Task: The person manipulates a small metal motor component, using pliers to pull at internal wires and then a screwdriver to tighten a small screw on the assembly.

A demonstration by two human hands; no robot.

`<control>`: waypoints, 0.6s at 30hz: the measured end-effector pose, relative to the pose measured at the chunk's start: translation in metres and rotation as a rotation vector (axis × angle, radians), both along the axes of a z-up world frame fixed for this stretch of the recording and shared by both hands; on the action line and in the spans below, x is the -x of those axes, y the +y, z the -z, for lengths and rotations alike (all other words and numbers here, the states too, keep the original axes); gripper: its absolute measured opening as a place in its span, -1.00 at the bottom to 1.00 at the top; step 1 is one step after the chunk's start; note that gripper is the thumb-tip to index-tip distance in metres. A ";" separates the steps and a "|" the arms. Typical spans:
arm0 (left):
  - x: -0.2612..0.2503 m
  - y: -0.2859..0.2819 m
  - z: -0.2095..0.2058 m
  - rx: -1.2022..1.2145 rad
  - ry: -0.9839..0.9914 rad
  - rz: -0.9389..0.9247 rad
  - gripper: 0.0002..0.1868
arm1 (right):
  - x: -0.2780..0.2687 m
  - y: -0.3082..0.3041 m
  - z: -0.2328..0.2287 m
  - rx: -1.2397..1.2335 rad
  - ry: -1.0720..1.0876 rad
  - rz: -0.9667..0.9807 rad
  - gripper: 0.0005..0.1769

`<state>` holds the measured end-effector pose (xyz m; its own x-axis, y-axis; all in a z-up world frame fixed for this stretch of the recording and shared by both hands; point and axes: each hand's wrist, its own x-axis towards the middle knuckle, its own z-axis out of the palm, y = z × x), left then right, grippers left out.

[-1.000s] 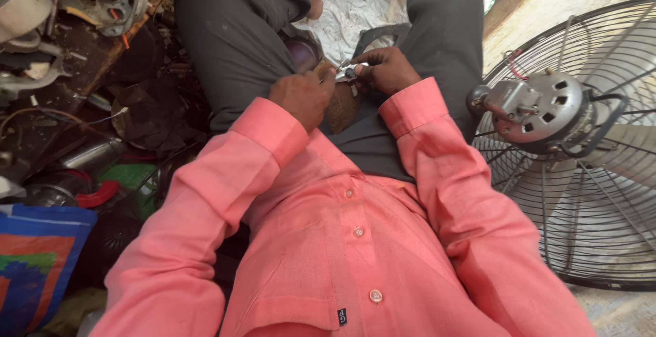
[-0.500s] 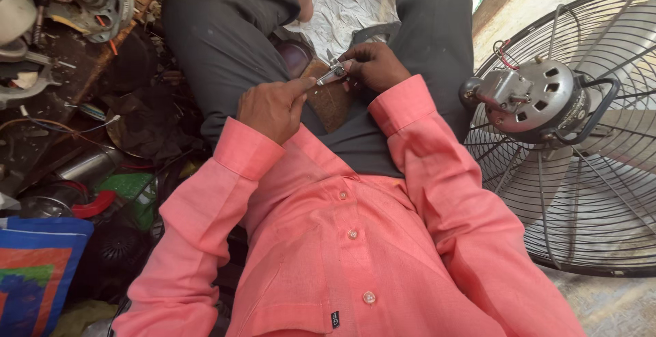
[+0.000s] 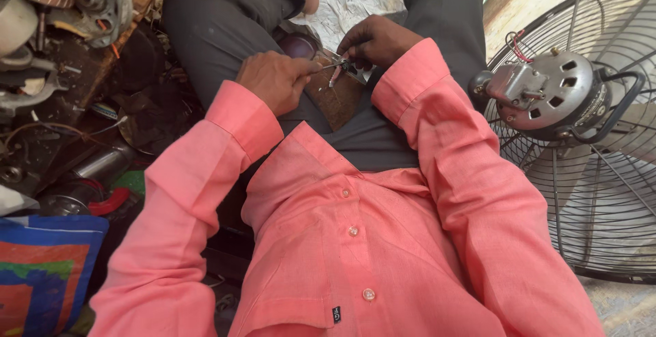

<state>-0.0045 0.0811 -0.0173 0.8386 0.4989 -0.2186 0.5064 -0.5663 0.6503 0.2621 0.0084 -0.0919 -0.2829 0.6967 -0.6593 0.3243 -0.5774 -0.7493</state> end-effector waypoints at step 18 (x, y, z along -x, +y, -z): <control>-0.039 0.023 -0.015 -0.210 0.434 0.492 -0.67 | -0.005 0.001 0.014 -0.007 0.031 0.005 -0.71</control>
<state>0.0349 0.1044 -0.0018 0.8370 0.1511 -0.5259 0.3479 -0.8888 0.2984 0.2675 0.0098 -0.1061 -0.2997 0.7029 -0.6451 0.2978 -0.5735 -0.7632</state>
